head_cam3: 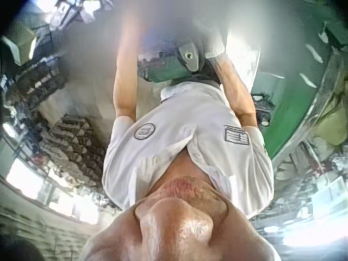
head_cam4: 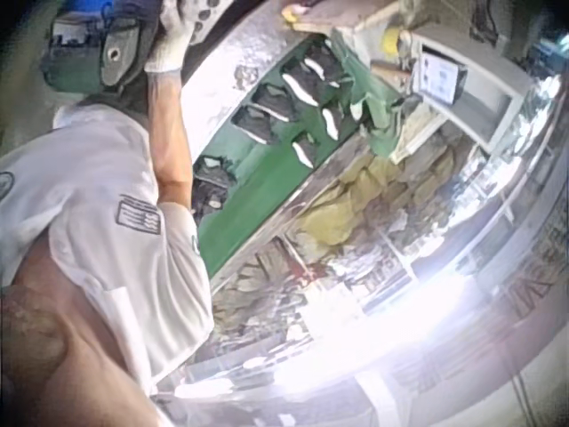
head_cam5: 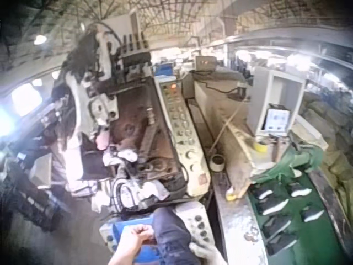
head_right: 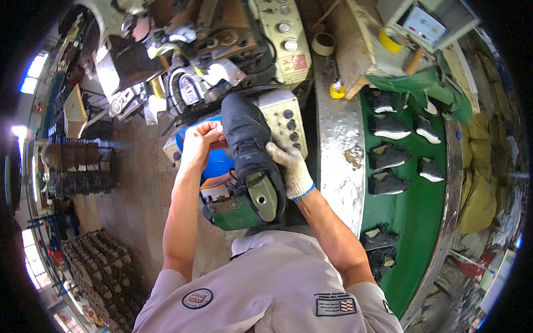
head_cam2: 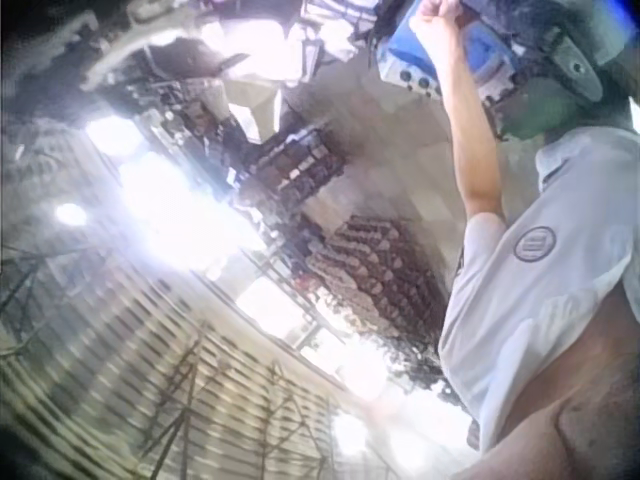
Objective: The person places a shoe upper onto a machine, operates the controls, removes the shoe, and then places it on a conveyor belt.
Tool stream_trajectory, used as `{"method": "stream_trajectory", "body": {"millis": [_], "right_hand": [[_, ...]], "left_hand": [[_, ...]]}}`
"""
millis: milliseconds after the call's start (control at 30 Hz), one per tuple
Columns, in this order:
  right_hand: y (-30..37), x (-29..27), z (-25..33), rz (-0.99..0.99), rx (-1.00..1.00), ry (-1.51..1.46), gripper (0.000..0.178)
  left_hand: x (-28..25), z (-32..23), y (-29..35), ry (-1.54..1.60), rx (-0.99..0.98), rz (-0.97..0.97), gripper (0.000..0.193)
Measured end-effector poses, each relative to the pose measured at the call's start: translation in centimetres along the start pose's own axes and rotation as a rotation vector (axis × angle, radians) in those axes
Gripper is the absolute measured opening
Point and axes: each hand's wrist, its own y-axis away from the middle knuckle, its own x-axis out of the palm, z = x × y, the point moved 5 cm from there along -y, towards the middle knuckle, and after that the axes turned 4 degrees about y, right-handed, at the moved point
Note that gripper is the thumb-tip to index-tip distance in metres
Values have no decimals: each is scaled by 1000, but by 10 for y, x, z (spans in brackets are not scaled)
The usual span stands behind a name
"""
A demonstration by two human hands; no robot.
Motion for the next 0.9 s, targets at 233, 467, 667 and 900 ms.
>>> {"method": "stream_trajectory", "body": {"millis": [233,467,667,900], "right_hand": [[-70,89,-14,79,11,-66,50],[-128,129,-38,57,-115,-110,55],[-157,140,-52,-70,-183,-60,45],[-159,129,-58,-157,-206,195,34]], "left_hand": [[-88,-26,-17,137,154,-345,18],[-127,-49,-23,266,320,-472,44],[-127,-37,-30,412,297,-419,33],[-98,3,-24,668,-16,-191,43]]}}
